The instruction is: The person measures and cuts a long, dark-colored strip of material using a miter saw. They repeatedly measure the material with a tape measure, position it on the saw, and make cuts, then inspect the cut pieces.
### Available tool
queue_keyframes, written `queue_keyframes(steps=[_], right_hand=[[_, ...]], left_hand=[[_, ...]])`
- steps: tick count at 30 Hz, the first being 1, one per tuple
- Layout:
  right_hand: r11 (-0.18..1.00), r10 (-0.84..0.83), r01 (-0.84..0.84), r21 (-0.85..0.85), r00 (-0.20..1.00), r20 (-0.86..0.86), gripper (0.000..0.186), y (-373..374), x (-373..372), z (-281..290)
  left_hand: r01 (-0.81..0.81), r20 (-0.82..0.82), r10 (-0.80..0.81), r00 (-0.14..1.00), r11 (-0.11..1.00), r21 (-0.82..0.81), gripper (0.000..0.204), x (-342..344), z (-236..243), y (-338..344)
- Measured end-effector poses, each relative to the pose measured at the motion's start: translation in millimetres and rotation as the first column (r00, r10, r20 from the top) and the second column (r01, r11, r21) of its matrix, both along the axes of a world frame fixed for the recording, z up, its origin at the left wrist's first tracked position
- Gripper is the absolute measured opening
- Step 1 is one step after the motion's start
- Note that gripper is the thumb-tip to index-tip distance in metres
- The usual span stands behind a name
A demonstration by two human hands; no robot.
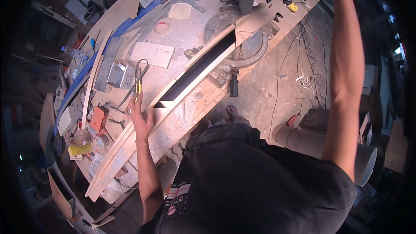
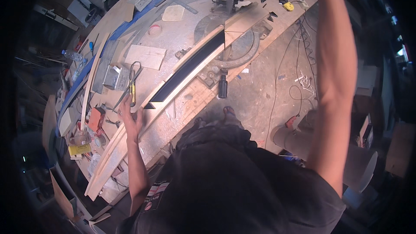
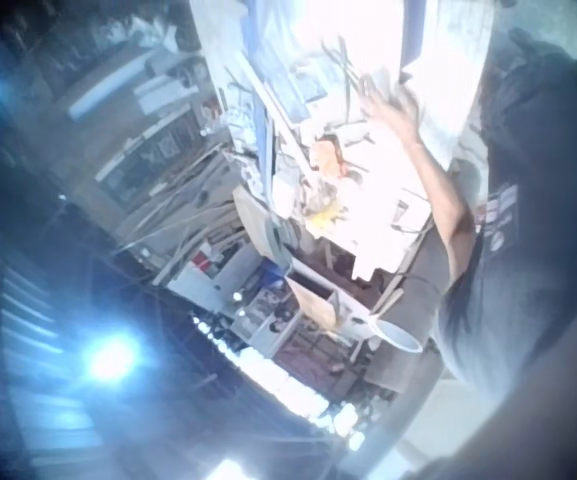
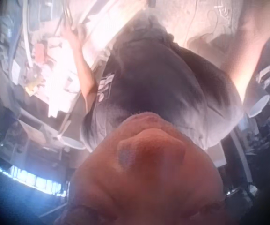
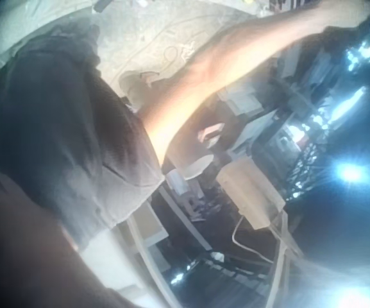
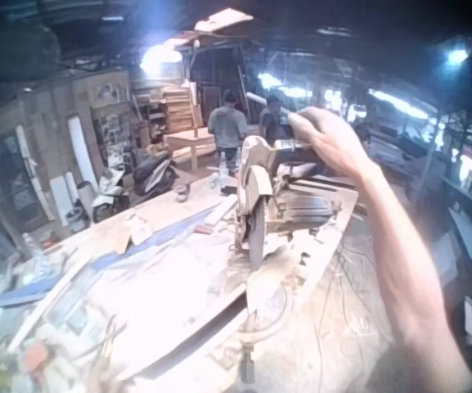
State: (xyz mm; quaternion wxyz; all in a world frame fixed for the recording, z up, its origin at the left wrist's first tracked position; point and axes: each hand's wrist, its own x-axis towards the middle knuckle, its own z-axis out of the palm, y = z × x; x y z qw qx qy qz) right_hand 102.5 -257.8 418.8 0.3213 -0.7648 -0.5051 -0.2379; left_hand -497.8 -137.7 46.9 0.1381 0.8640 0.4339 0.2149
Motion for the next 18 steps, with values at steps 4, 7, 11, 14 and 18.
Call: queue_keyframes(steps=[4,7,11,14,18], right_hand=[[0.856,0.09,-0.119,-0.503,0.993,-0.082,0.08,49.4,27.4,20.4],[0.817,-0.027,0.025,-0.576,1.0,0.006,0.084,59.1,32.8,12.1],[0.83,-0.189,0.214,-0.516,0.977,0.102,0.073,48.6,14.1,-0.9],[0.871,-0.078,0.209,-0.444,0.952,0.296,0.061,28.9,-11.0,-20.9],[0.935,-0.154,0.204,-0.292,0.971,0.184,0.05,-8.6,-46.0,-59.3]], left_hand=[[0.178,0.076,-0.19,0.979,0.974,0.143,0.086,103.8,-2.8,-5.6],[0.217,-0.065,-0.212,0.975,0.974,0.071,0.092,193.0,-13.8,-15.1],[0.147,-0.219,-0.144,0.965,0.989,-0.002,0.091,247.4,-29.1,-16.9],[0.152,-0.168,-0.155,0.973,0.988,-0.033,0.087,251.5,-38.6,-15.3],[0.176,-0.125,-0.172,0.977,0.984,0.019,0.085,248.4,-49.2,-13.4]])
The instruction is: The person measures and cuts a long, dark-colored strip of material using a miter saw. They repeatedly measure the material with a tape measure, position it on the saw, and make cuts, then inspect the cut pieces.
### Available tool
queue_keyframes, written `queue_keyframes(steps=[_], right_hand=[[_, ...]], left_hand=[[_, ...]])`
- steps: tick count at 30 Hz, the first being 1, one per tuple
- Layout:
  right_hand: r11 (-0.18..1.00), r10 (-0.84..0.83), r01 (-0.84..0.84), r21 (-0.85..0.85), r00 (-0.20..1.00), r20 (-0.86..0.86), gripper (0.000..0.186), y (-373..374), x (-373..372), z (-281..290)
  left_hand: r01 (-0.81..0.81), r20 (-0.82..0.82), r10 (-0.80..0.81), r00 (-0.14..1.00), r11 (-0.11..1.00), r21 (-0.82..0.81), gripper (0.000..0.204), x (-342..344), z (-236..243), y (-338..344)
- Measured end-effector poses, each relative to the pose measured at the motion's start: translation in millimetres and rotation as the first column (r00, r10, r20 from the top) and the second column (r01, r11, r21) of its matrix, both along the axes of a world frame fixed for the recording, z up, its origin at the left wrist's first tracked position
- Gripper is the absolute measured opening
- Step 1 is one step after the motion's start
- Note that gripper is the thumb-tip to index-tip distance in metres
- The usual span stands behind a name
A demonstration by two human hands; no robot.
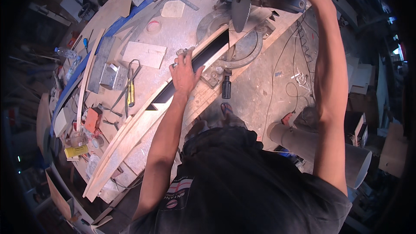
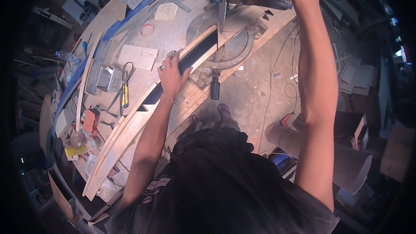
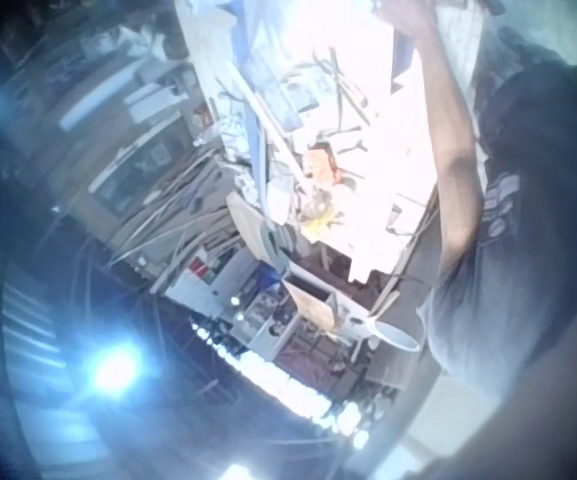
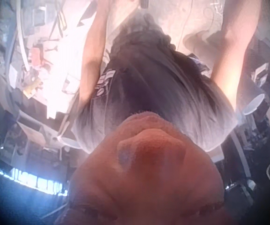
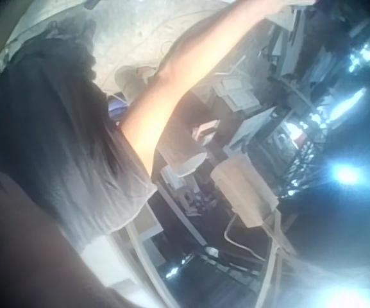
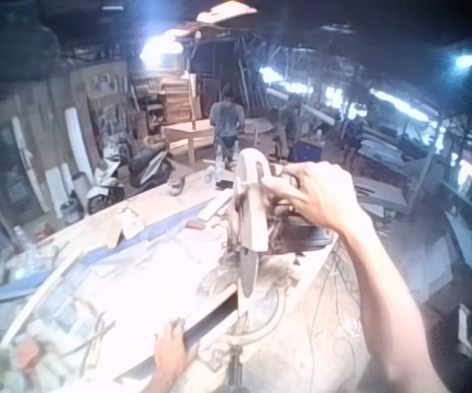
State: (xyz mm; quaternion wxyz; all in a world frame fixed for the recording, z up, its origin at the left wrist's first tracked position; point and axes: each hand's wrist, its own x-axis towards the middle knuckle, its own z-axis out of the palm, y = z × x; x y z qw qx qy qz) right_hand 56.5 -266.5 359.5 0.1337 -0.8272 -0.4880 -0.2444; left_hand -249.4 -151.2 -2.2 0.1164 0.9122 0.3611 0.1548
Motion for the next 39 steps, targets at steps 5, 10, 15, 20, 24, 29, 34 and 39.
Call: queue_keyframes(steps=[5,10,15,20,24,29,34,39], right_hand=[[0.999,-0.045,0.046,0.019,0.999,-0.019,0.051,-37.8,-47.2,-62.4],[0.984,0.059,-0.076,0.159,0.992,0.108,0.058,-54.6,-60.6,-107.5],[0.977,0.069,-0.102,0.189,0.982,0.175,0.062,-65.6,-71.0,-134.2],[0.984,0.037,-0.064,0.168,0.986,0.161,0.068,-71.5,-78.1,-146.7],[0.982,0.031,-0.061,0.178,0.986,0.163,0.068,-71.0,-77.3,-148.5],[0.976,0.046,-0.081,0.202,0.984,0.175,0.067,-69.8,-77.1,-148.6],[0.976,0.04,-0.079,0.204,0.981,0.191,0.066,-68.8,-76.9,-148.3],[0.973,0.034,-0.074,0.219,0.983,0.182,0.065,-69.1,-77.4,-149.8]], left_hand=[[0.006,0.014,-0.006,1.0,1.0,-0.02,0.087,-0.7,-5.5,3.1],[0.027,0.02,-0.027,0.999,1.0,-0.009,0.086,-1.3,-4.7,4.8],[0.025,-0.009,-0.025,1.0,0.999,-0.02,0.085,-1.6,-4.9,5.7],[0.034,0.006,-0.034,0.999,0.999,-0.034,0.084,-2.1,-4.6,6.5],[0.035,0.004,-0.035,0.999,0.998,-0.056,0.084,-1.7,-4.3,6.7],[0.057,0.028,-0.056,0.998,0.998,-0.033,0.076,-5.0,-7.2,4.9],[0.112,-0.011,-0.111,0.994,0.992,0.066,0.052,-7.7,-8.0,4.2],[0.121,0.032,-0.124,0.992,0.989,0.088,0.044,-8.2,-7.5,4.3]])
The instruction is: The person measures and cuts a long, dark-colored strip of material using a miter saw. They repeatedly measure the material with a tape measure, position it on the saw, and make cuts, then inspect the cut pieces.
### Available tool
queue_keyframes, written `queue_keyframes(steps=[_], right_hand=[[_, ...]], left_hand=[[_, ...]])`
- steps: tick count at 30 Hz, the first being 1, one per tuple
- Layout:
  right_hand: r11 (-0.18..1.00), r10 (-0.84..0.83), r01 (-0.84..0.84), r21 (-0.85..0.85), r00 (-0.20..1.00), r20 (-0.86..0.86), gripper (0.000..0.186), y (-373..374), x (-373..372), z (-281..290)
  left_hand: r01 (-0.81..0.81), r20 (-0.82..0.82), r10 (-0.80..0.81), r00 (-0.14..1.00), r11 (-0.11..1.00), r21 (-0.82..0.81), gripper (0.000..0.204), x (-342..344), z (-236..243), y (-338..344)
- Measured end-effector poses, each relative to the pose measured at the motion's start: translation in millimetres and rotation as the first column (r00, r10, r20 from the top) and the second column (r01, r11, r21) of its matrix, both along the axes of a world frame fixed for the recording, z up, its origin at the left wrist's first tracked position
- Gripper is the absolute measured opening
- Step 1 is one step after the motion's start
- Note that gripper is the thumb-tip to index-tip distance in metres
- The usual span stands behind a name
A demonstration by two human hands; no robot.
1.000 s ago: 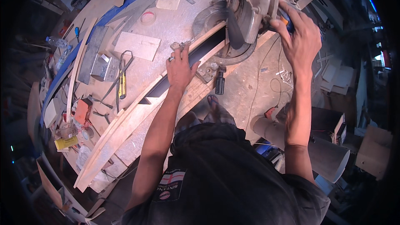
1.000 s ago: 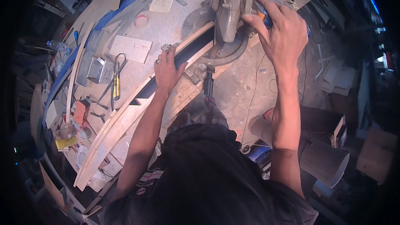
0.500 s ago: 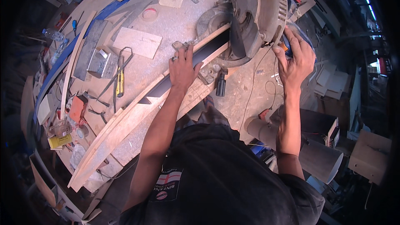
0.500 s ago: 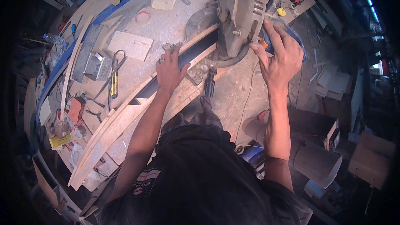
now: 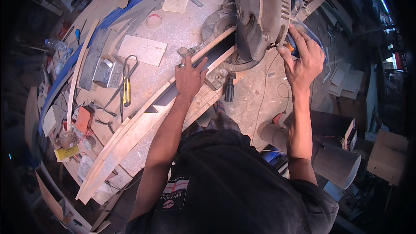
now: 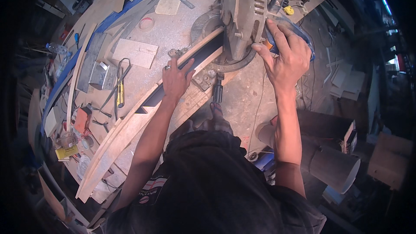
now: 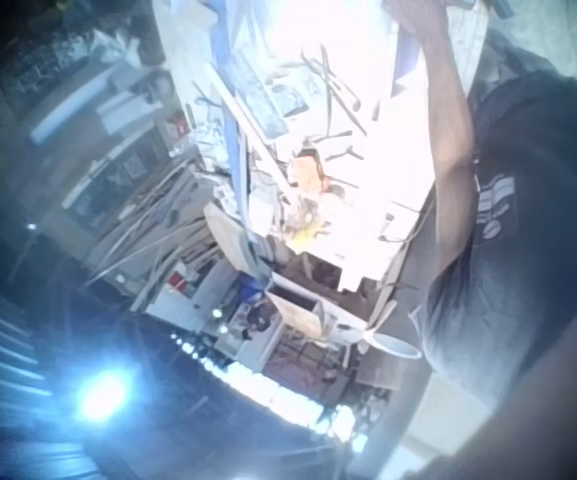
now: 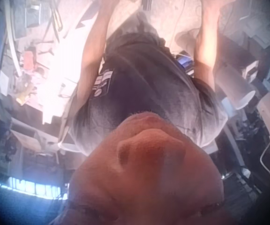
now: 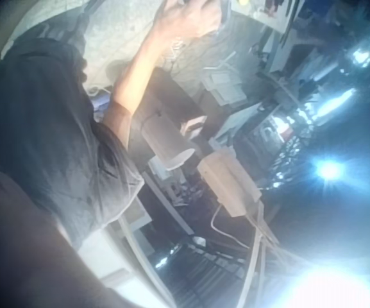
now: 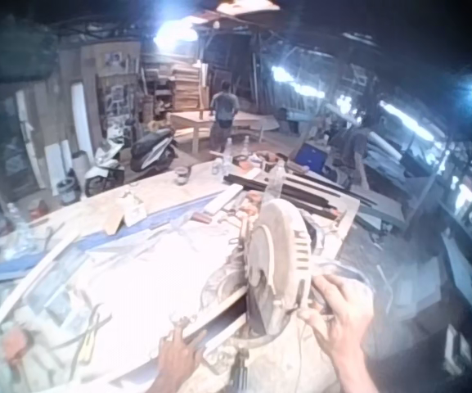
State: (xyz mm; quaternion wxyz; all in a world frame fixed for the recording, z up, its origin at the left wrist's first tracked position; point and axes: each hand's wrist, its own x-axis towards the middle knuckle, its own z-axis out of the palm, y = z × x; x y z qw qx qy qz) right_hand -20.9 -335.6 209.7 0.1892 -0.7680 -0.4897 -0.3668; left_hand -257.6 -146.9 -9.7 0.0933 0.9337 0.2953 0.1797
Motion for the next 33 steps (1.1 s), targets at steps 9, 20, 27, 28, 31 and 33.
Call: queue_keyframes(steps=[9,20,27,28,31,33], right_hand=[[1.0,-0.009,0.009,0.001,1.0,0.009,0.065,-1.4,-3.4,-6.6],[1.0,-0.023,0.023,0.002,1.0,-0.013,0.069,-6.7,-12.2,-22.3],[0.999,-0.016,0.016,0.033,1.0,-0.004,0.068,-5.9,-15.5,-30.8],[0.999,-0.02,0.02,0.034,1.0,-0.002,0.068,-6.2,-15.4,-31.2],[0.999,-0.023,0.023,0.034,1.0,0.002,0.068,-6.8,-15.0,-32.2],[0.999,-0.023,0.023,0.032,1.0,-0.001,0.068,-7.0,-14.9,-32.4]], left_hand=[[-0.005,-0.004,0.005,1.0,1.0,-0.012,0.045,-0.4,0.7,-0.2],[-0.003,0.001,0.003,1.0,1.0,-0.003,0.046,0.0,-0.1,0.7],[-0.013,0.001,0.013,1.0,1.0,-0.004,0.045,1.2,-0.7,-0.2],[-0.015,-0.014,0.015,1.0,1.0,-0.026,0.045,1.7,-0.8,-0.8],[-0.025,-0.032,0.023,0.999,0.999,-0.045,0.044,3.4,-2.2,-1.7],[-0.029,-0.034,0.027,0.999,0.998,-0.056,0.044,3.5,-3.9,-1.0]])
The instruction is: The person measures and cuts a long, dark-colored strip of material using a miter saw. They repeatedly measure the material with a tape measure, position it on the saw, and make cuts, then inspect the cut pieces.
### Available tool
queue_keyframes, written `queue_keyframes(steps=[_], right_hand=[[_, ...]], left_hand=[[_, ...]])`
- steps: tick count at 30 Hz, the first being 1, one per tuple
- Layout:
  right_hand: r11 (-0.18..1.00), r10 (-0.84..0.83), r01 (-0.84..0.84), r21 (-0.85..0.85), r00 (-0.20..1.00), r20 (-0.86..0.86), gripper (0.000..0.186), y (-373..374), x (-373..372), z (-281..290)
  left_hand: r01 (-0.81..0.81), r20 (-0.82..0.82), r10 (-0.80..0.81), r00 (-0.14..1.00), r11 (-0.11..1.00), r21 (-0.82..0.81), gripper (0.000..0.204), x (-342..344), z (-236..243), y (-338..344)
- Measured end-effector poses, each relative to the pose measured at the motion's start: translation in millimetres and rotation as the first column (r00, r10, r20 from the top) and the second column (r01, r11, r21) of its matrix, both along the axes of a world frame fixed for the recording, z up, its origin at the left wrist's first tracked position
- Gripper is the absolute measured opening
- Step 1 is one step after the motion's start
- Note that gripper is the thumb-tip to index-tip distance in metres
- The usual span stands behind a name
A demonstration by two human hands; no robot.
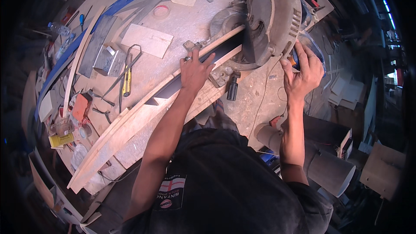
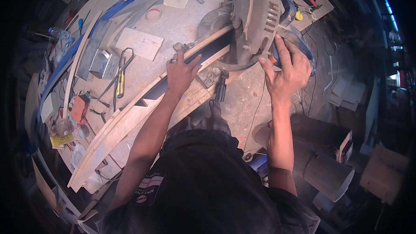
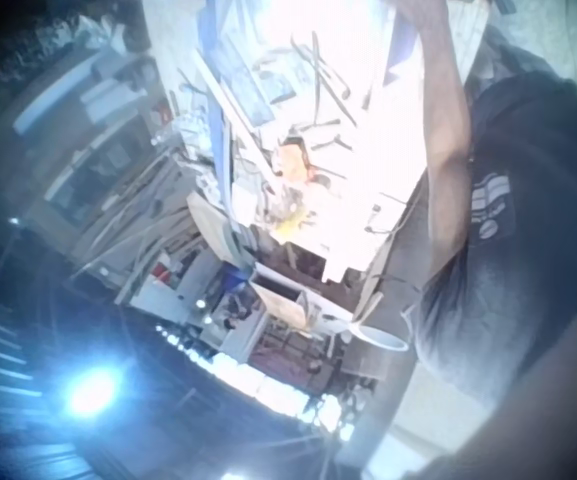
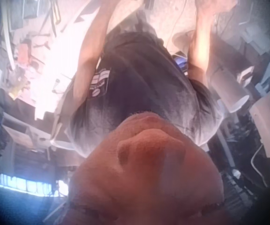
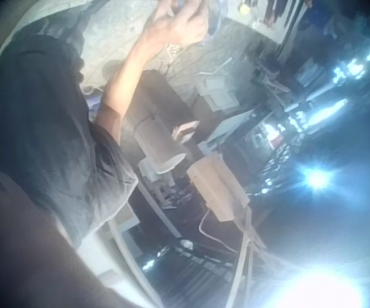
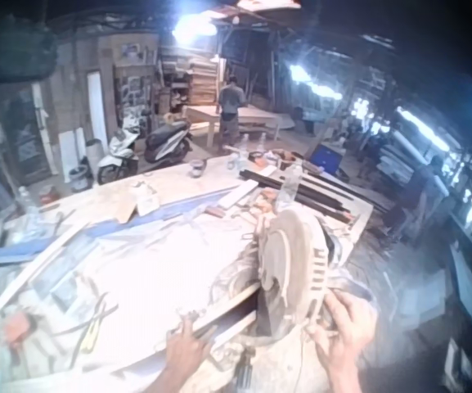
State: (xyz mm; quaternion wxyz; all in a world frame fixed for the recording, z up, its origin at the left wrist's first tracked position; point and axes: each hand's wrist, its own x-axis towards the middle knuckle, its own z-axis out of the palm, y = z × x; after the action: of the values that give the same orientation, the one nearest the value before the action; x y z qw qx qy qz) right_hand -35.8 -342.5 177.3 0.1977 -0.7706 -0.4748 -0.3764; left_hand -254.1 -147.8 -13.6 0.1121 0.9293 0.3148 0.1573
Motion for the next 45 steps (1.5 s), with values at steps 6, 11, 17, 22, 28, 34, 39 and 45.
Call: queue_keyframes(steps=[6,11,17,22,28,34,39,45], right_hand=[[1.0,0.001,-0.001,-0.004,1.0,-0.006,0.067,-0.1,-0.6,0.7],[1.0,-0.009,0.009,-0.011,1.0,0.005,0.067,-0.2,-1.1,1.1],[1.0,-0.001,0.001,-0.001,1.0,-0.006,0.067,0.2,-0.1,0.4],[1.0,-0.005,0.005,-0.01,1.0,0.002,0.068,0.0,0.5,1.1],[1.0,0.011,-0.011,-0.002,0.999,-0.035,0.07,0.1,0.3,1.0],[1.0,-0.002,0.001,-0.03,0.999,-0.032,0.072,-0.2,0.1,2.6],[0.999,0.015,-0.016,-0.032,0.999,-0.035,0.074,-0.3,0.2,3.8],[0.999,0.015,-0.016,-0.028,0.999,-0.051,0.075,-0.2,0.8,3.2]], left_hand=[[-0.061,-0.009,0.061,0.998,0.997,0.049,0.041,4.0,-8.2,-8.4],[-0.132,-0.005,0.133,0.991,0.987,0.086,0.036,9.2,-10.9,-19.6],[-0.056,-0.02,0.058,0.998,0.995,0.088,0.038,18.0,-8.7,-15.8],[0.011,0.071,-0.018,0.997,0.996,0.093,0.038,18.6,-7.4,-8.1],[0.002,0.034,-0.004,0.999,0.997,0.078,0.057,21.4,-5.4,-9.0],[-0.18,-0.033,0.181,0.983,0.983,0.038,0.085,29.6,-1.7,-13.3],[-0.206,-0.107,0.2,0.974,0.978,-0.045,0.087,35.4,5.7,-14.9],[-0.284,-0.167,0.263,0.95,0.952,-0.116,0.083,48.3,26.1,-19.1]])
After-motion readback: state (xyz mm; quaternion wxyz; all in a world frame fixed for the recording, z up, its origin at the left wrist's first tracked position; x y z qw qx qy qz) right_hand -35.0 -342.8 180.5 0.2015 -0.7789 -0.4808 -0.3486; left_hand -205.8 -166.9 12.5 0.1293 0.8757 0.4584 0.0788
